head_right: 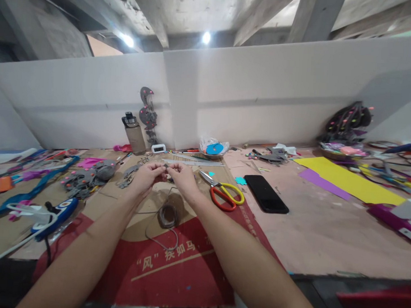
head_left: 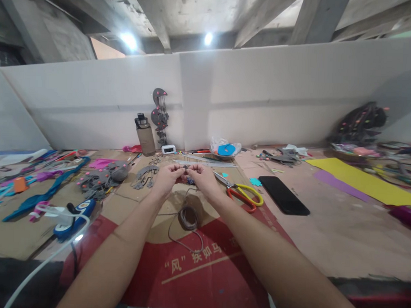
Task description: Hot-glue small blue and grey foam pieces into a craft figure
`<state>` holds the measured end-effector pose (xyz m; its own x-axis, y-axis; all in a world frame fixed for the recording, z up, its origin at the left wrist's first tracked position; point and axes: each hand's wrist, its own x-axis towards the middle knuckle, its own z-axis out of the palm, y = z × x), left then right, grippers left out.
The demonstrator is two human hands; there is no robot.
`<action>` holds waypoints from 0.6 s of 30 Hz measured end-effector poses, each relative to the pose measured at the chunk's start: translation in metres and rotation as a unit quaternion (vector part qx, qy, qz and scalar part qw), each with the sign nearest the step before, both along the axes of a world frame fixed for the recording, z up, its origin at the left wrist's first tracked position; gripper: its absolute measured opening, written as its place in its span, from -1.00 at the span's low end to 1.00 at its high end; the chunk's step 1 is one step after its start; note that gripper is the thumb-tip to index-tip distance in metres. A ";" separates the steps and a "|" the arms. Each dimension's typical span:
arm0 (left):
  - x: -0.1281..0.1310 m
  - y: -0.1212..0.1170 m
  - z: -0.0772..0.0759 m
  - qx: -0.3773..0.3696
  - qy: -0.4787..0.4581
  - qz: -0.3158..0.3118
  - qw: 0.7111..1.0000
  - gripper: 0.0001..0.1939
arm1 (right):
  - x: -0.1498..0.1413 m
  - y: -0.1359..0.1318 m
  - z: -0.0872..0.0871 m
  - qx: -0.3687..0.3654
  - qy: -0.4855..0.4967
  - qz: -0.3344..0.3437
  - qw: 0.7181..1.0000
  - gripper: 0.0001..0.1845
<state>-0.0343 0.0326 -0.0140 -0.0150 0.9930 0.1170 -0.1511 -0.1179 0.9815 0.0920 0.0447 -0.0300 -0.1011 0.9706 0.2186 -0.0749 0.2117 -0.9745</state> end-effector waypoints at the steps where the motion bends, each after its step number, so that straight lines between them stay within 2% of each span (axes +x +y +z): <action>1: -0.001 0.001 0.000 -0.013 -0.014 -0.016 1.000 -0.83 | 0.001 0.002 -0.001 -0.011 0.014 0.000 1.000 -0.80; 5: -0.003 0.003 -0.002 -0.044 -0.083 -0.064 0.994 -0.79 | 0.001 0.004 -0.002 -0.055 0.064 0.014 0.996 -0.75; 8: -0.003 0.006 -0.004 -0.040 -0.123 -0.053 0.990 -0.82 | -0.002 0.002 -0.002 -0.056 0.085 0.033 0.994 -0.72; 11: -0.005 0.007 -0.003 -0.035 -0.137 -0.017 0.990 -0.83 | -0.005 -0.002 -0.003 -0.033 0.062 0.039 0.997 -0.70; 13: -0.007 0.006 -0.001 -0.031 -0.139 0.007 0.990 -0.84 | -0.005 -0.003 -0.002 -0.006 0.004 0.045 0.999 -0.75; 15: -0.009 0.005 0.002 -0.020 -0.138 0.019 0.990 -0.85 | -0.001 -0.002 0.000 0.048 -0.095 0.037 0.994 -0.75; 18: -0.013 0.005 0.006 -0.001 -0.131 0.018 0.991 -0.89 | 0.014 0.004 0.008 0.141 -0.264 -0.048 0.953 -0.67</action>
